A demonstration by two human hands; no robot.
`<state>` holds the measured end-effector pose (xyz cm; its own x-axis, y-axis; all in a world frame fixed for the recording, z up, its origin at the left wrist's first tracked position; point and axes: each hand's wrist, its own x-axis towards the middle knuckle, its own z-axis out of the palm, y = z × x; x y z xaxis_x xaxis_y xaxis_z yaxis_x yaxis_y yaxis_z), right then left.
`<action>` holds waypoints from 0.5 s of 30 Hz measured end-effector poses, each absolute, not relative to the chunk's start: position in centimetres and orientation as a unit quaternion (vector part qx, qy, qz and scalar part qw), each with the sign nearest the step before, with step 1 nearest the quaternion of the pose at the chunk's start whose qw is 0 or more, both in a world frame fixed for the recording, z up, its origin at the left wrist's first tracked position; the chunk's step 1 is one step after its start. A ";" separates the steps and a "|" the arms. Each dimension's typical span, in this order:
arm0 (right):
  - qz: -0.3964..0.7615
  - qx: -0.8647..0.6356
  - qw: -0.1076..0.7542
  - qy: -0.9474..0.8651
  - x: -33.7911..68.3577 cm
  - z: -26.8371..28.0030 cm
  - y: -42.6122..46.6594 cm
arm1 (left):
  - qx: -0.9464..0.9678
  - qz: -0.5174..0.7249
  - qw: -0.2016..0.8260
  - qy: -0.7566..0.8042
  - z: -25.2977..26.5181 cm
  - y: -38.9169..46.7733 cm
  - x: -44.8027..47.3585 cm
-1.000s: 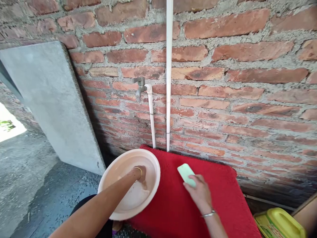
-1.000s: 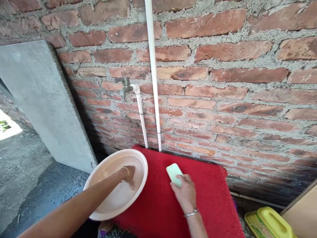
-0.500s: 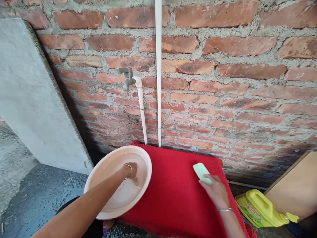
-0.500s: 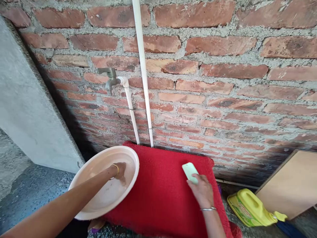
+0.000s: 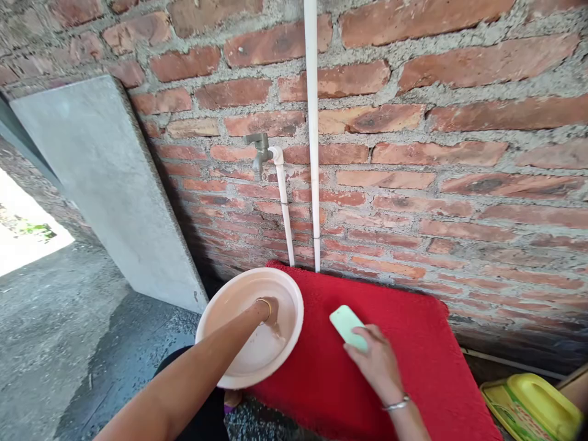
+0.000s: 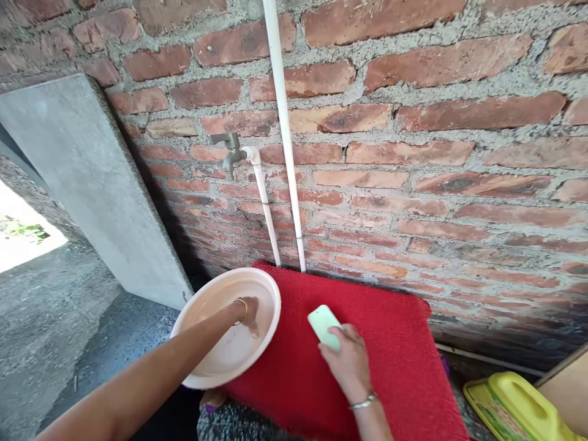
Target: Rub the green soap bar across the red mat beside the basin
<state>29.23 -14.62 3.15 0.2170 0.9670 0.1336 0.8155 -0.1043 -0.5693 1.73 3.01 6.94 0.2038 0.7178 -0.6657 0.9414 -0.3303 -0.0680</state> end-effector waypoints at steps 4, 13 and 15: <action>0.157 -0.680 0.194 -0.689 22.6 3.8 -12.1 | 0.750 -0.318 0.173 0.553 6.9 2.9 1.7; 0.144 -0.758 0.277 -0.573 34.8 2.0 -17.3 | 0.762 -0.303 0.171 0.546 7.0 2.7 1.4; 0.094 -0.798 0.307 -0.510 40.0 1.4 -20.6 | 0.764 -0.296 0.169 0.548 6.9 2.8 1.4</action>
